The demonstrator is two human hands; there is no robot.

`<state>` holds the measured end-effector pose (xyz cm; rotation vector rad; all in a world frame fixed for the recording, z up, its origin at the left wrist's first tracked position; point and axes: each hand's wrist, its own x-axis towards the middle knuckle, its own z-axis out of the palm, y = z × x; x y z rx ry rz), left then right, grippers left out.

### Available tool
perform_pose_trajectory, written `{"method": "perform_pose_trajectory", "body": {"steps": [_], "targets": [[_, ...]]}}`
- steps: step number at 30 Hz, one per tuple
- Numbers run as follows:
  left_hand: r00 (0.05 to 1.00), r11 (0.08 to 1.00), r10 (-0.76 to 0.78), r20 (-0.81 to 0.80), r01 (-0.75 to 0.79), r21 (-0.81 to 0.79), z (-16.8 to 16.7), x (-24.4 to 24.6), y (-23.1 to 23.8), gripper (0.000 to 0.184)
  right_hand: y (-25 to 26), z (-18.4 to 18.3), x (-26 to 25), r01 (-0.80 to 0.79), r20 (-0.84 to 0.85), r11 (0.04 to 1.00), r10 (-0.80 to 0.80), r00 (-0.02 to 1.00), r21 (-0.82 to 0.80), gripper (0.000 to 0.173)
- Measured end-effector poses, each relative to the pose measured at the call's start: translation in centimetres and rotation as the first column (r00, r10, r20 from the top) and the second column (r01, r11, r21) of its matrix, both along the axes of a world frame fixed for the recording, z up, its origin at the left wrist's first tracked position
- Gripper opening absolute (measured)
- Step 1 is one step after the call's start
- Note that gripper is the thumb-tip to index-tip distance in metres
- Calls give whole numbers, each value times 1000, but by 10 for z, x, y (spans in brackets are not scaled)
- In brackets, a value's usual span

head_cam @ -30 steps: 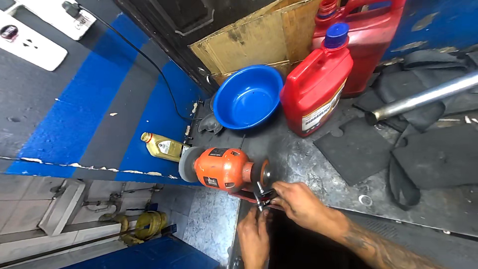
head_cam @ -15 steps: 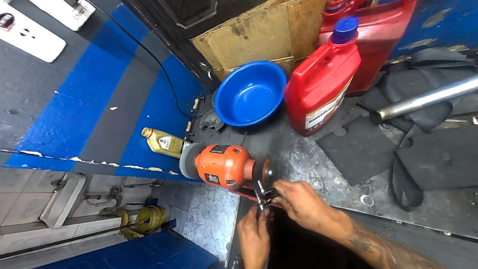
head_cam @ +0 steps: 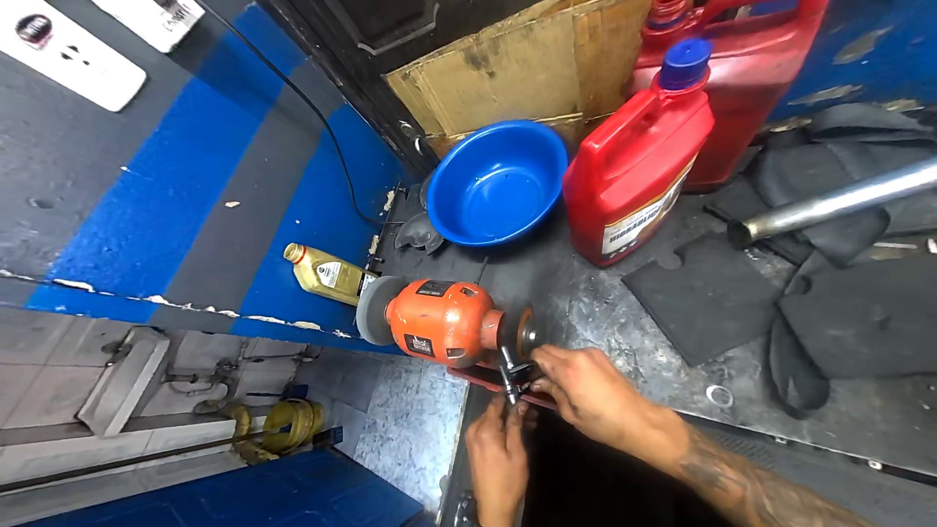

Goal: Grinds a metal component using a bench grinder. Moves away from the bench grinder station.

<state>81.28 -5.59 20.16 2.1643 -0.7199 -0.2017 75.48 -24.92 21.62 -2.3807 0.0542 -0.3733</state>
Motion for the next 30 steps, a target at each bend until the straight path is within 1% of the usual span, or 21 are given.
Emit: {"method": "perform_pose_trajectory", "body": {"steps": [6, 10, 15, 21, 30], "targets": [[1000, 1000, -5, -3, 5, 10, -2, -3, 2, 29, 2, -5, -4, 4, -27, 1000, -4, 1000, 22, 14], [1000, 1000, -5, 18, 5, -4, -2, 2, -1, 31, 2, -7, -1, 24, 16, 999, -24, 1000, 31, 12], [999, 1000, -12, 53, 11, 25, 5, 9, -4, 30, 0, -4, 2, 40, 40, 999, -41, 998, 23, 12], [996, 997, -38, 75, 32, 77, 5, 10, 1, 32, 2, -7, 0, 39, 2, 997, -39, 999, 64, 15], [997, 994, -46, 70, 39, 98, 5, 10, 1, 31, 3, -14, -2, 44, 34, 995, -47, 998, 86, 17]]}}
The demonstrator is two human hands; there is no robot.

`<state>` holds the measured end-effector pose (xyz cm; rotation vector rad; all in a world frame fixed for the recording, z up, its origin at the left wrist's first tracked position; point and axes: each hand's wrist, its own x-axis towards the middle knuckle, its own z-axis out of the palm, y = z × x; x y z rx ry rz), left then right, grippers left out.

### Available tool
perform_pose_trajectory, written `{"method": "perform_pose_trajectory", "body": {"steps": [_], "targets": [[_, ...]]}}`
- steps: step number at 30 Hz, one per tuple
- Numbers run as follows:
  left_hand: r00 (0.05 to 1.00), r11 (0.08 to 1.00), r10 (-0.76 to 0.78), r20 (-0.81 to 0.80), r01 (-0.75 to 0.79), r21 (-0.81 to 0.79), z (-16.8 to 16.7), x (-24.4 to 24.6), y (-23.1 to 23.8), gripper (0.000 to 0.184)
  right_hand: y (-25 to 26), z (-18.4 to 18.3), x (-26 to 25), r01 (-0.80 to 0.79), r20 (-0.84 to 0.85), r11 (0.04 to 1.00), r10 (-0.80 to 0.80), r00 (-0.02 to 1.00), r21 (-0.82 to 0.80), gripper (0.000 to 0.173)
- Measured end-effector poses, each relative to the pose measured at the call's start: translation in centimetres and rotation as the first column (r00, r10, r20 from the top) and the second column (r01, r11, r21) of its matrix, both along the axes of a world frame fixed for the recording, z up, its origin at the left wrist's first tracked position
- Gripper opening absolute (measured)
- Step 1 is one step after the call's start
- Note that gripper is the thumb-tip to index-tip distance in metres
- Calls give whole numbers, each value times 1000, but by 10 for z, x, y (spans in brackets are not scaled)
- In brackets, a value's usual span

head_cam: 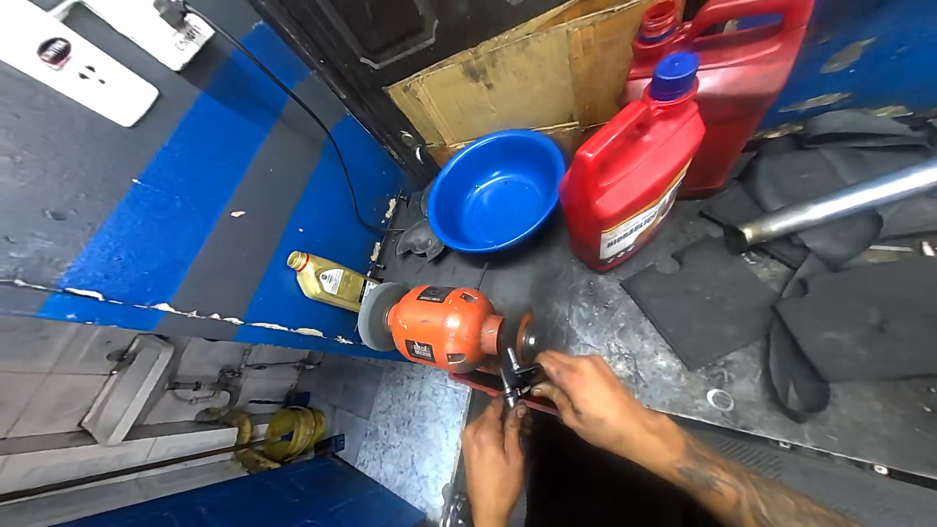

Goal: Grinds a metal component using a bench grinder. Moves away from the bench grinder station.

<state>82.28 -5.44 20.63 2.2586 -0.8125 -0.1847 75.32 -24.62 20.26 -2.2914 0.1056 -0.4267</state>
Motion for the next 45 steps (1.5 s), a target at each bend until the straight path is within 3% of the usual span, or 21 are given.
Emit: {"method": "perform_pose_trajectory", "body": {"steps": [45], "targets": [[999, 999, 23, -44, -25, -43, -7, -22, 5, 30, 3, -1, -12, -35, -33, 999, 35, 999, -1, 13]]}}
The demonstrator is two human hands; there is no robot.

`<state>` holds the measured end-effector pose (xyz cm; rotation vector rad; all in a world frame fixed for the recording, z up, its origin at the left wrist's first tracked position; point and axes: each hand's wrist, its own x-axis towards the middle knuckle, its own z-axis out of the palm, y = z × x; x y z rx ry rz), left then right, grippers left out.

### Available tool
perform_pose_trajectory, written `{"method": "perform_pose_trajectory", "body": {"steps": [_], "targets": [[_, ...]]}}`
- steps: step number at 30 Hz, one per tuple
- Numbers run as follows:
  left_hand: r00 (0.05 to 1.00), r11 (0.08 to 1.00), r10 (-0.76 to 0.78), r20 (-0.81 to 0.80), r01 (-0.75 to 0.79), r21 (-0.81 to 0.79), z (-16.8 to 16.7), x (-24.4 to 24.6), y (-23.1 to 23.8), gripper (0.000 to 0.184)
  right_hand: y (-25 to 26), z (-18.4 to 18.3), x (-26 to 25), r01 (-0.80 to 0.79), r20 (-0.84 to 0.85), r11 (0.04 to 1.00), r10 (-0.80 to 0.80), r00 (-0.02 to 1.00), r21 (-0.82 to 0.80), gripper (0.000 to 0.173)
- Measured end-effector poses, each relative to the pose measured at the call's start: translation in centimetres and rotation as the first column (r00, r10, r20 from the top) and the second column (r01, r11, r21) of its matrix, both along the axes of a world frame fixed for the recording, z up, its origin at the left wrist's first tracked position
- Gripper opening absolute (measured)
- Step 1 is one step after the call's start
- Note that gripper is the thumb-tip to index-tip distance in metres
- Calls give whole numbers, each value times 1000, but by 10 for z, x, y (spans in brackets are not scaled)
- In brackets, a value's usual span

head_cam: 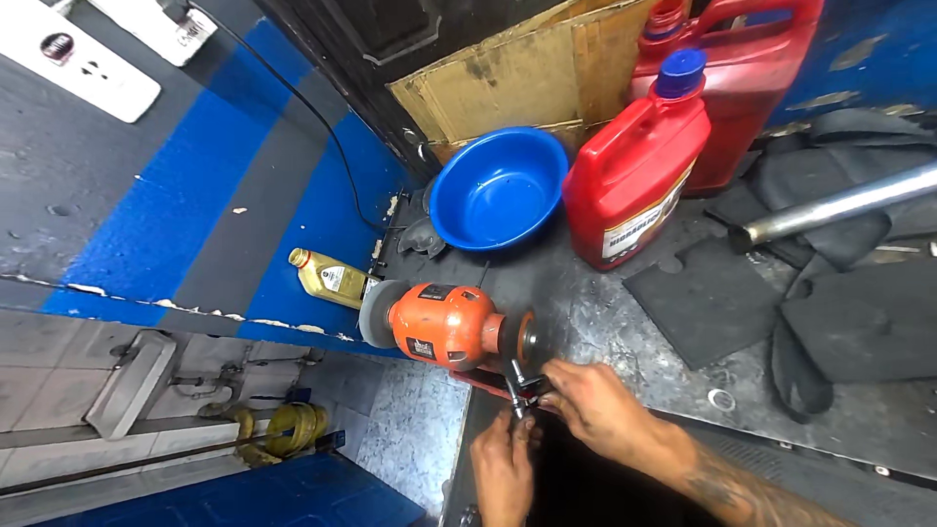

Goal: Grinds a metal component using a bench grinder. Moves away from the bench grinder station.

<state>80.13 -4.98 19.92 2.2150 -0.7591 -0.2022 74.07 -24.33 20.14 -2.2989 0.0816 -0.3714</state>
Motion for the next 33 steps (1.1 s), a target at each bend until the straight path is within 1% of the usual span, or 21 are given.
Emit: {"method": "perform_pose_trajectory", "body": {"steps": [10, 14, 17, 24, 29, 33], "targets": [[1000, 1000, 8, -13, -8, -30, -2, -5, 0, 30, -2, -1, -3, -8, 20, 1000, 8, 1000, 8, 15], [1000, 999, 19, 9, -19, -46, -1, -3, -2, 29, -1, 1, 0, -2, 15, 1000, 2, 1000, 5, 15], [999, 999, 21, 48, -19, -41, 2, 5, -5, 31, -2, 4, 6, 14, 53, 1000, -14, 999, -1, 14], [990, 999, 25, 137, -32, 45, 9, 15, -10, 36, -6, 7, 14, 45, 110, 999, -44, 993, -7, 13], [977, 992, 32, 209, -56, 109, 10, 18, -10, 41, -5, 10, 15, 56, 90, 998, -55, 994, -13, 13], [959, 979, 12, 283, -69, 194, 11, 16, -8, 49, -3, 8, 13, 54, 67, 998, -53, 996, -15, 15]]}}
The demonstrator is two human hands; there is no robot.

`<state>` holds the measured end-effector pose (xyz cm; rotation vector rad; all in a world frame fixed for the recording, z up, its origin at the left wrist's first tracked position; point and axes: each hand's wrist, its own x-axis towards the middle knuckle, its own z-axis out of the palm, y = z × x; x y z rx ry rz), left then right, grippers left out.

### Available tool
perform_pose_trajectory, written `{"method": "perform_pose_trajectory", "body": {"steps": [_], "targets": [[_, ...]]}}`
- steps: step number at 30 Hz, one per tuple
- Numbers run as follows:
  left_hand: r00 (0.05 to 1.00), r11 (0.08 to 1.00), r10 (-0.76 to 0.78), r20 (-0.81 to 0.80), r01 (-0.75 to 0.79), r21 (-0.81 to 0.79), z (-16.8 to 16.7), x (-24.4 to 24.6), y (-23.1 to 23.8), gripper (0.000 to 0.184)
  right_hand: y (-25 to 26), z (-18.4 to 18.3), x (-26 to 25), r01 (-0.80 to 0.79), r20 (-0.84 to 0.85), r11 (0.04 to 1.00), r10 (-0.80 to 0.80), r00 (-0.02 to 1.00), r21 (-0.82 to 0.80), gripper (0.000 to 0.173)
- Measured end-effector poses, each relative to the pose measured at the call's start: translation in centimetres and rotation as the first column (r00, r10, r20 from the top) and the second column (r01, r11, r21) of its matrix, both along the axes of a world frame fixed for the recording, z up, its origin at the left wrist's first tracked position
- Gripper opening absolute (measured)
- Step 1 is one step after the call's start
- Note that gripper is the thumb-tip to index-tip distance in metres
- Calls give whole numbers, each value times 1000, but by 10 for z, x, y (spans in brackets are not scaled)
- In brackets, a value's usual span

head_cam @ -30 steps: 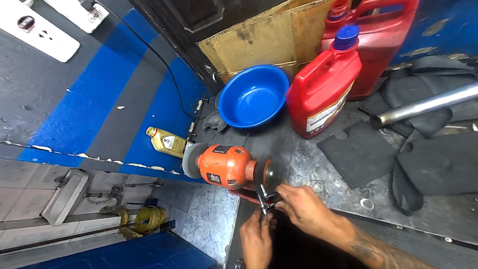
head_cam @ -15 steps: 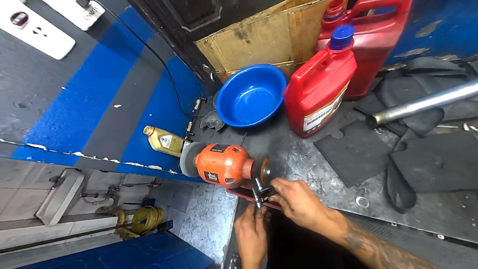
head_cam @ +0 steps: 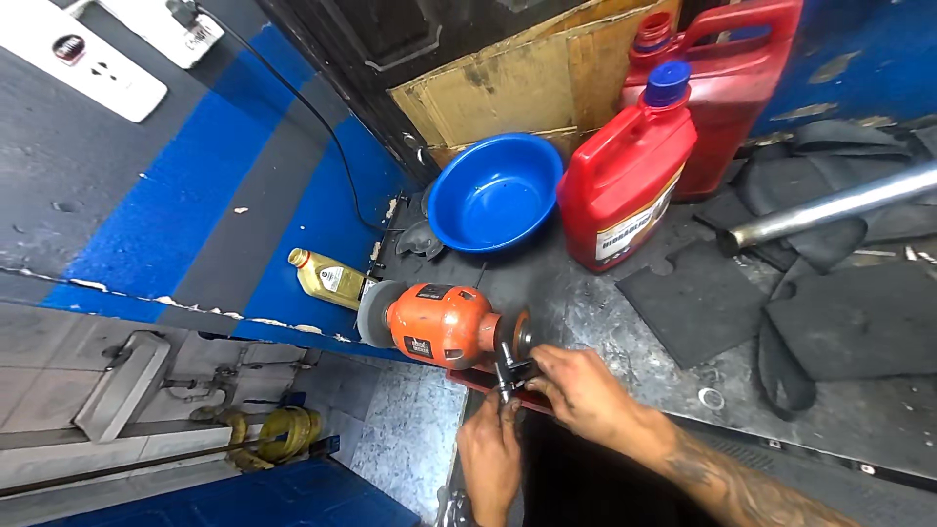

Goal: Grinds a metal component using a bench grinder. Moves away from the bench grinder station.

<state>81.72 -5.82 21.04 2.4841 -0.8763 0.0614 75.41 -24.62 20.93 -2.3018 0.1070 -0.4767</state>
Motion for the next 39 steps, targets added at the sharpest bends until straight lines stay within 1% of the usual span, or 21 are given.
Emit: {"method": "perform_pose_trajectory", "body": {"steps": [10, 13, 16, 19, 22, 23, 25, 27, 31, 33, 34, 36, 39], "targets": [[1000, 1000, -5, 12, 5, 19, -1, 0, 2, 51, 2, -1, -1, 0, -36, 1000, 1, 999, 12, 15], [999, 999, -18, -38, 19, 39, -7, -6, 6, 51, 2, -6, -7, -14, -82, 1000, 16, 997, 25, 15], [993, 1000, -3, -115, 7, 30, -13, -19, 7, 45, 2, -11, -17, -36, -102, 999, 39, 994, 25, 15], [986, 997, -23, -164, 10, -77, -6, -34, 6, 43, -4, 1, -32, -57, -43, 998, 55, 998, -34, 16], [968, 975, -68, -243, 13, -222, 4, -43, 5, 41, -8, 21, -39, -104, 19, 992, 105, 994, -70, 13], [956, 962, -90, -281, 11, -271, 6, -44, 5, 36, -6, 25, -42, -112, 39, 989, 116, 992, -94, 12], [921, 918, -149, -361, -7, -397, 8, -47, 6, 29, 1, 31, -48, -107, 98, 979, 125, 987, -175, 16], [894, 864, -189, -405, -45, -502, 12, -49, 5, 33, 9, 35, -56, -81, 174, 970, 123, 977, -229, 20], [828, 797, -258, -498, -110, -595, 21, -54, -2, 37, 18, 39, -70, -1, 349, 969, 89, 933, -246, 23], [782, 729, -336, -524, -137, -671, 21, -58, -6, 33, 21, 41, -75, 24, 404, 969, 80, 911, -245, 24], [760, 698, -377, -530, -143, -702, 20, -60, -7, 32, 22, 43, -77, 30, 419, 968, 81, 904, -250, 23], [742, 667, -415, -526, -145, -731, 19, -62, -9, 32, 23, 46, -79, 39, 432, 961, 86, 898, -274, 22], [745, 671, -403, -532, -155, -725, 21, -65, -11, 31, 25, 50, -79, 42, 420, 956, 89, 903, -292, 22]]}}
